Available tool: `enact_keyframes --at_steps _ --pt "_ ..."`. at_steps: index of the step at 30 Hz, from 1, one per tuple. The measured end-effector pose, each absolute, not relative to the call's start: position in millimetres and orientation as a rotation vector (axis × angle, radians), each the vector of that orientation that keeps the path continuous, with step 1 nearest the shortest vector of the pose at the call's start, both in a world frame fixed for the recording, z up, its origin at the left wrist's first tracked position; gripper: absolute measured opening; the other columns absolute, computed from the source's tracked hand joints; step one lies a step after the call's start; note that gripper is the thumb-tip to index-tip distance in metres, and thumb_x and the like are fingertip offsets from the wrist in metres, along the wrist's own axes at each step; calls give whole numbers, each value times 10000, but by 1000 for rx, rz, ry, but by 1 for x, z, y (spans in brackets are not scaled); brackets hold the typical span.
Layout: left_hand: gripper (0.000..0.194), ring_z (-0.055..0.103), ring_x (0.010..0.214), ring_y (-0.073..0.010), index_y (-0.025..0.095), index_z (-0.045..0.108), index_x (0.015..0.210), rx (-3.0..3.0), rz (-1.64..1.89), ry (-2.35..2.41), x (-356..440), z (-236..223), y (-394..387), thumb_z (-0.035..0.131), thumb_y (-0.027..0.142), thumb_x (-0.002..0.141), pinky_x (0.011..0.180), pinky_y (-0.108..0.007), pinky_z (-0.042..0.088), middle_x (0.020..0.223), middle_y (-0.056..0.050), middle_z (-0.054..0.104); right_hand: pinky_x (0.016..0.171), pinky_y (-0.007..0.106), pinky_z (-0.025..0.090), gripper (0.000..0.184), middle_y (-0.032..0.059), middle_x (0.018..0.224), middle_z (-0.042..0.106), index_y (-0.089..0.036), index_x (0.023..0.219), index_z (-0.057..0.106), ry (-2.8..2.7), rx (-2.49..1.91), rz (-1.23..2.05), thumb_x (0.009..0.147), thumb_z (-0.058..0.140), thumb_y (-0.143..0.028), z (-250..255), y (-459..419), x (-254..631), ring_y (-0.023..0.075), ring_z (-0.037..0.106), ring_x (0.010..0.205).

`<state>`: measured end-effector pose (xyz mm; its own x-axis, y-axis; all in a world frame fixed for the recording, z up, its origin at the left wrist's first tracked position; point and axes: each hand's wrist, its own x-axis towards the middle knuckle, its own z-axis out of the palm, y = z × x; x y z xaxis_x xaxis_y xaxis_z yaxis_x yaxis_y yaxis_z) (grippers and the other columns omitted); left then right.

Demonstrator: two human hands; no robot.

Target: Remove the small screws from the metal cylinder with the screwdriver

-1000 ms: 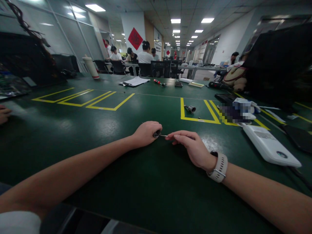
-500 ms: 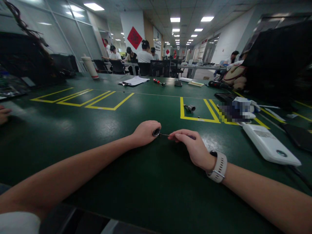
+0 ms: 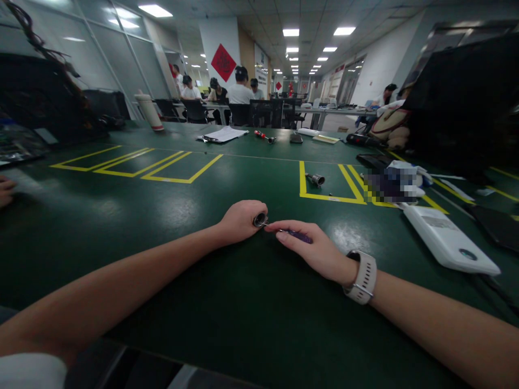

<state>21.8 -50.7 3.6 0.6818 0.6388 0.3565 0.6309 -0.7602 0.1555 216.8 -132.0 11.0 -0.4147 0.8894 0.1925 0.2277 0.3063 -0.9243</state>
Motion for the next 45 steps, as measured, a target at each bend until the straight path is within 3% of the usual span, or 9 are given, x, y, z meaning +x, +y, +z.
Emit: enact_keyframes --at_steps 12,17,23,32,39,45 --pt "65 525 652 -142 148 544 718 2908 584 972 22 5 -50 521 92 740 616 -251 400 693 -13 555 897 385 433 218 32 1057 685 -250 1015 691 -1672 -1050 1088 856 547 -286 8 -131 214 202 602 1008" --pt "85 517 657 -142 149 539 725 2930 641 803 20 3 -49 490 85 752 633 -259 398 685 -12 549 810 371 445 199 54 995 706 -224 945 715 -1447 -950 1342 830 574 -302 4 -125 216 215 613 975" --pt "93 507 644 -133 154 523 707 2888 661 695 20 4 -48 481 105 774 611 -244 388 670 -8 533 818 353 427 190 65 977 718 -199 906 722 -1287 -897 1507 824 574 -285 5 -121 218 197 620 953" --pt "92 494 643 -145 165 524 697 2968 585 945 22 5 -49 484 102 751 624 -264 379 669 -4 520 806 372 464 216 43 1014 694 -231 975 708 -1567 -1038 1177 841 564 -319 6 -129 213 194 612 918" --pt "113 492 659 -158 165 520 696 3016 470 1025 24 8 -53 463 99 768 629 -274 372 680 -15 521 833 364 466 180 74 958 707 -178 907 719 -1257 -916 1499 798 621 -282 2 -120 214 193 627 929" --pt "104 487 657 -158 167 517 700 3015 475 1049 24 7 -52 474 89 755 625 -273 365 679 -10 518 822 344 461 164 75 947 709 -167 892 721 -1207 -885 1558 789 632 -259 4 -119 216 178 627 901"
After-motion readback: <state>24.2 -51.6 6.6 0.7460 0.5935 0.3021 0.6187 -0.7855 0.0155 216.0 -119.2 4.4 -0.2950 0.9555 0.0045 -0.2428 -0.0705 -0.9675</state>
